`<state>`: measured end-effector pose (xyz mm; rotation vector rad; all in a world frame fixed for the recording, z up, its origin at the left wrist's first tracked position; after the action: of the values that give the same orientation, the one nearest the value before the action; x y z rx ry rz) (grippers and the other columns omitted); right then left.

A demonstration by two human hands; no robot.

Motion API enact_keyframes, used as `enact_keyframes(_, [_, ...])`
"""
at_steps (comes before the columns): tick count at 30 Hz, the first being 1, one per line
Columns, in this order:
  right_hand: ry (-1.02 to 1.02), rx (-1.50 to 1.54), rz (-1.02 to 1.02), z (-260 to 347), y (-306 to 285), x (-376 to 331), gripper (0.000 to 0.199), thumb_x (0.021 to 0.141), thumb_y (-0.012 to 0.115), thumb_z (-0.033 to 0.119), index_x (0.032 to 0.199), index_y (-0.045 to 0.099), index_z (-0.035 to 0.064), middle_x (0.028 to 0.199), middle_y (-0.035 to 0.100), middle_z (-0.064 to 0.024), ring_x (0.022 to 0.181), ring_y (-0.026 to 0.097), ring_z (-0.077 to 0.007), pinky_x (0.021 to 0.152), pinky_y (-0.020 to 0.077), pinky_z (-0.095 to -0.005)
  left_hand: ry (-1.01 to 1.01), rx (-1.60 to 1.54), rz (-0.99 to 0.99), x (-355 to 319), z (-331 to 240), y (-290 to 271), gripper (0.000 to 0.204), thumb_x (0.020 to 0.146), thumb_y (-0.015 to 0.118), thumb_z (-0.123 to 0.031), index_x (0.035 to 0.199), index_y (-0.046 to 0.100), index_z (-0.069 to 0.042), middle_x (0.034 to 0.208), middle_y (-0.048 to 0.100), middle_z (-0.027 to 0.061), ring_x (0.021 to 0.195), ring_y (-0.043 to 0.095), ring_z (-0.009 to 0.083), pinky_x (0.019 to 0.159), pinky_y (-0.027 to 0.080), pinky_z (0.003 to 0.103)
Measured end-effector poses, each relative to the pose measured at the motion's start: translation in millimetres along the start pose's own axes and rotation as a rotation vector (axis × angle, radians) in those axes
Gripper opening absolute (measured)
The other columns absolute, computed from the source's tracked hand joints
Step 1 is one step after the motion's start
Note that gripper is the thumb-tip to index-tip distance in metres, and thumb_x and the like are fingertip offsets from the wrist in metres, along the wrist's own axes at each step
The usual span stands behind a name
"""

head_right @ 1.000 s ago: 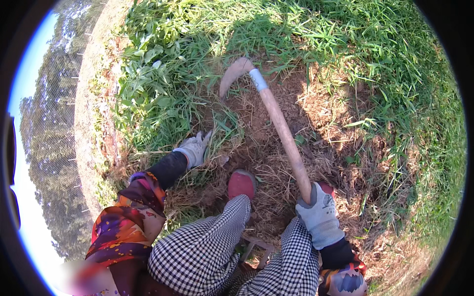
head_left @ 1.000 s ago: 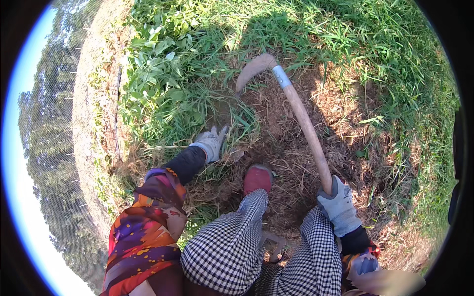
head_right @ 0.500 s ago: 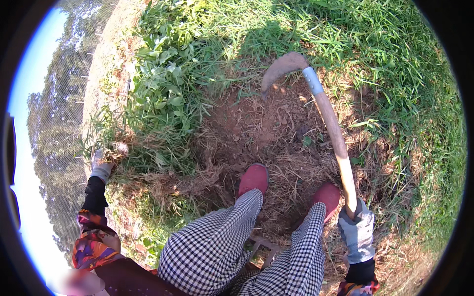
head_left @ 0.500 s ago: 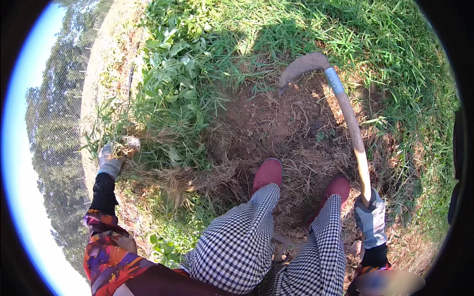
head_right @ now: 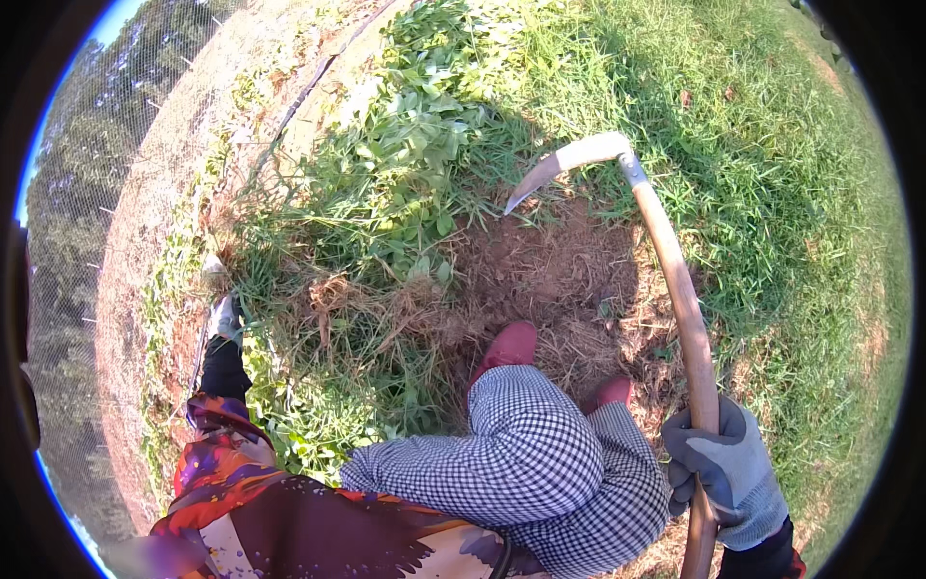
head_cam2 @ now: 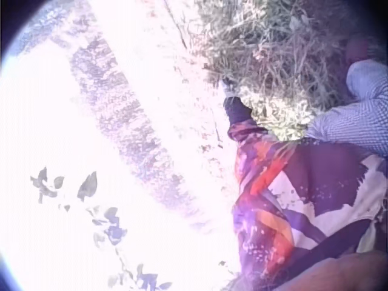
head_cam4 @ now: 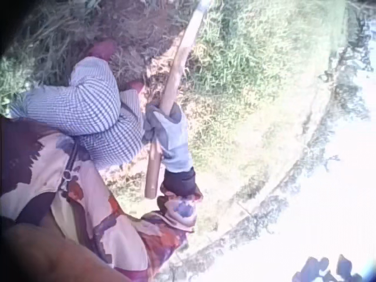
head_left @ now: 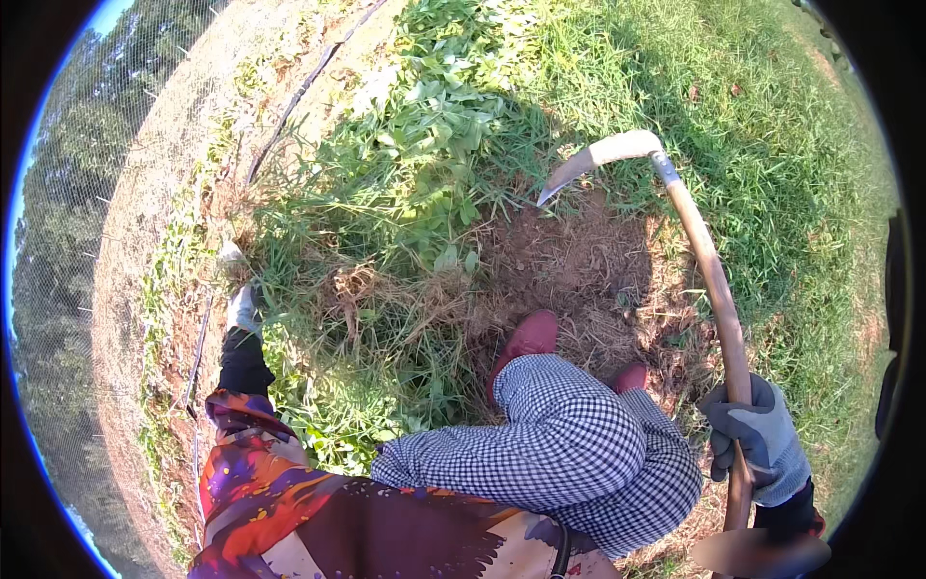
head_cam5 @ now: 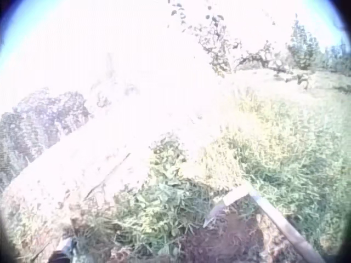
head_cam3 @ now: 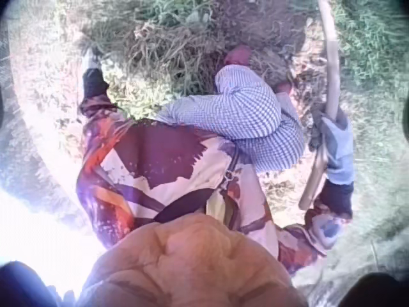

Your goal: The person uses a hoe to loosen soil and remove weeds from a grassy area. They repeatedly strike the ground, gather the uprooted vegetation by hand, and toss it aside.

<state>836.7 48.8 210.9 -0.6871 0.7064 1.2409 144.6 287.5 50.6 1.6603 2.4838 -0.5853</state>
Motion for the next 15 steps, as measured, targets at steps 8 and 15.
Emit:
enact_keyframes(8, [0.294, 0.213, 0.156, -29.3, 104.3, -44.2, 0.017, 0.076, 0.06, 0.012, 0.085, 0.054, -0.0003, 0.056, 0.051, -0.0046, 0.041, 0.049, -0.0126, 0.037, 0.0431, -0.026, -0.004, 0.332, 0.058, 15.4, 85.6, 1.1, 0.022, 0.081, 0.05, -0.026, 0.084, 0.06, -0.006, 0.072, 0.058, 0.0024, 0.063, 0.053, 0.0157, 0.056, 0.043, 0.028])
enact_keyframes(15, [0.409, 0.35, 0.261, -82.4, 173.1, -18.7, 0.017, 0.078, 0.055, 0.017, 0.085, 0.053, 0.0013, 0.06, 0.05, -0.0028, 0.045, 0.048, -0.0118, 0.042, 0.045, -0.0295, 0.006, 0.401, 0.072, 12.2, 103.1, 0.9, 0.022, 0.082, 0.048, -0.024, 0.087, 0.059, -0.006, 0.075, 0.058, 0.0039, 0.066, 0.054, 0.0177, 0.058, 0.043, 0.029])
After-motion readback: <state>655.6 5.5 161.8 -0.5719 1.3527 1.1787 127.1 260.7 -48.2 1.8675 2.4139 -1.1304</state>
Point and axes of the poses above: each hand's wrist, its own x-axis towards the middle knuckle, its own y-axis out of the palm, z = x × y, the point moved 2 cm from there along x, towards the middle knuckle
